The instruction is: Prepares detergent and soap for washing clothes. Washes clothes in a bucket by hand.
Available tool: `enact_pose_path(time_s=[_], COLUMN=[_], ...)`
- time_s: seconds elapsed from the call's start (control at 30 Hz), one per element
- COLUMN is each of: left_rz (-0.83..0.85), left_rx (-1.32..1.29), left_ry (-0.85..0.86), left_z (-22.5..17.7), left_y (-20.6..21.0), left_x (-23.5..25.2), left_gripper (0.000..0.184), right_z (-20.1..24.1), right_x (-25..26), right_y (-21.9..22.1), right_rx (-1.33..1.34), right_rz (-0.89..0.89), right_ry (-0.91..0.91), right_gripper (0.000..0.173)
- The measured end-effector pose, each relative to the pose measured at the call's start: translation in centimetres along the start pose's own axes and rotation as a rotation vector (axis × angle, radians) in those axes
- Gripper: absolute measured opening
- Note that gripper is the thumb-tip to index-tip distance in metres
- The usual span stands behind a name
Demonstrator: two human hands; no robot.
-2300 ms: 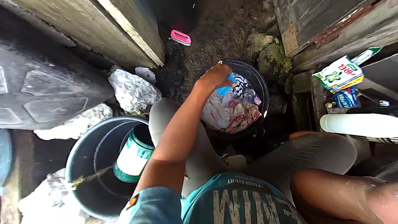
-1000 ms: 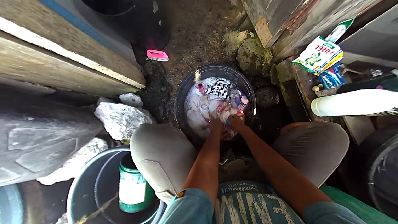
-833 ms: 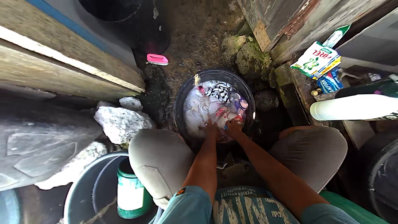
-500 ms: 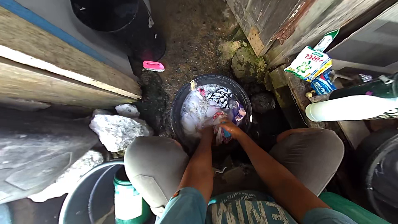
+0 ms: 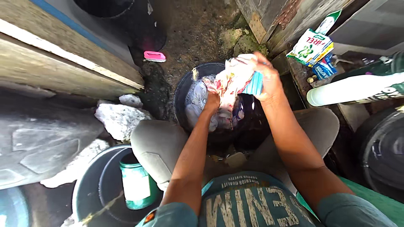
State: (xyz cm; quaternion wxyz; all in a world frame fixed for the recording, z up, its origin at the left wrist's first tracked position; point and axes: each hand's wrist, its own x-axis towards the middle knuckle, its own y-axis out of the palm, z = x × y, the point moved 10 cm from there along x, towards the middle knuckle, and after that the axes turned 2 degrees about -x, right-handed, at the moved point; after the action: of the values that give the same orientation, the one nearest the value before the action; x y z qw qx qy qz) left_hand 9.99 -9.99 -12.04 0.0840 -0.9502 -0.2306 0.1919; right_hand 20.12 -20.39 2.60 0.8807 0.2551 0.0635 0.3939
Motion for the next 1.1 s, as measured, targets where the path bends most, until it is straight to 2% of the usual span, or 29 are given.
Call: enact_pose_path(time_s=[0.13,0.23,0.3,0.37,0.43,0.47,0.53,0.6,0.67,0.73,0.77,0.83,0.9,0.93,1.0,1.07,1.1], left_rz=[-0.131,-0.134,-0.098,-0.057,0.051,0.125,0.194,0.135,0.044,-0.003,-0.014,0.017,0.114,0.109,-0.079,-0.093,-0.072], left_rx=[-0.331,-0.546,-0.562,-0.248,0.224,0.383,0.422,0.195,-0.078,-0.338,-0.459,-0.733,-1.017,-1.120,-1.067,-0.899,-0.888], left_ry=[0.111,0.214,0.272,0.230,0.136,0.092,0.042,-0.038,-0.066,-0.050,-0.024,0.065,0.204,0.210,-0.028,-0.259,-0.310], left_z=[-8.0,-12.4,-14.1,-13.9,-11.7,-9.9,-6.4,-3.4,-3.6,-6.5,-8.3,-10.9,-11.3,-9.9,-3.9,0.0,0.7], left_y=[-2.2,-3.7,-4.3,-4.5,-3.5,-2.9,-2.1,-2.3,-2.4,-2.9,-3.5,-5.2,-6.7,-7.0,-5.6,-2.4,-1.4], left_x=[-2.2,-4.0,-4.1,-3.0,-1.2,-0.4,0.5,1.0,0.8,-0.5,-1.3,-2.1,-1.2,-0.4,0.6,0.8,0.8], left_gripper=[0.040,0.032,0.029,0.025,0.034,0.039,0.039,0.039,0.032,0.022,0.018,0.023,0.040,0.049,0.045,0.035,0.033], right_z=[3.7,2.6,0.3,-2.3,-6.0,-8.2,-11.6,-14.6,-17.3,-19.0,-19.2,-17.7,-15.4,-14.6,-13.8,-13.2,-13.2], right_x=[0.5,0.6,0.5,-0.3,-1.4,-1.9,-2.7,-3.4,-4.1,-4.5,-4.4,-3.7,-2.8,-2.7,-2.9,-2.7,-2.8], right_y=[-0.1,-2.4,-5.4,-8.8,-11.2,-11.7,-10.9,-8.8,-7.5,-6.8,-6.5,-6.0,-5.6,-5.5,-5.7,-6.7,-7.4], right_rx=[0.048,0.032,-0.122,-0.634,-1.142,-1.221,-1.151,-1.062,-1.097,-1.172,-1.173,-1.046,-0.790,-0.665,-0.516,-0.535,-0.555], right_rz=[0.007,-0.030,-0.112,-0.245,-0.222,-0.171,-0.059,0.093,0.221,0.287,0.293,0.212,0.109,0.074,0.002,-0.051,-0.078], right_ry=[-0.114,-0.059,0.018,0.123,0.351,0.443,0.479,0.485,0.568,0.616,0.596,0.518,0.461,0.460,0.468,0.502,0.523], right_gripper=[0.019,0.027,0.024,0.018,0.038,0.043,0.035,0.029,0.041,0.054,0.055,0.034,0.016,0.014,0.014,0.018,0.018])
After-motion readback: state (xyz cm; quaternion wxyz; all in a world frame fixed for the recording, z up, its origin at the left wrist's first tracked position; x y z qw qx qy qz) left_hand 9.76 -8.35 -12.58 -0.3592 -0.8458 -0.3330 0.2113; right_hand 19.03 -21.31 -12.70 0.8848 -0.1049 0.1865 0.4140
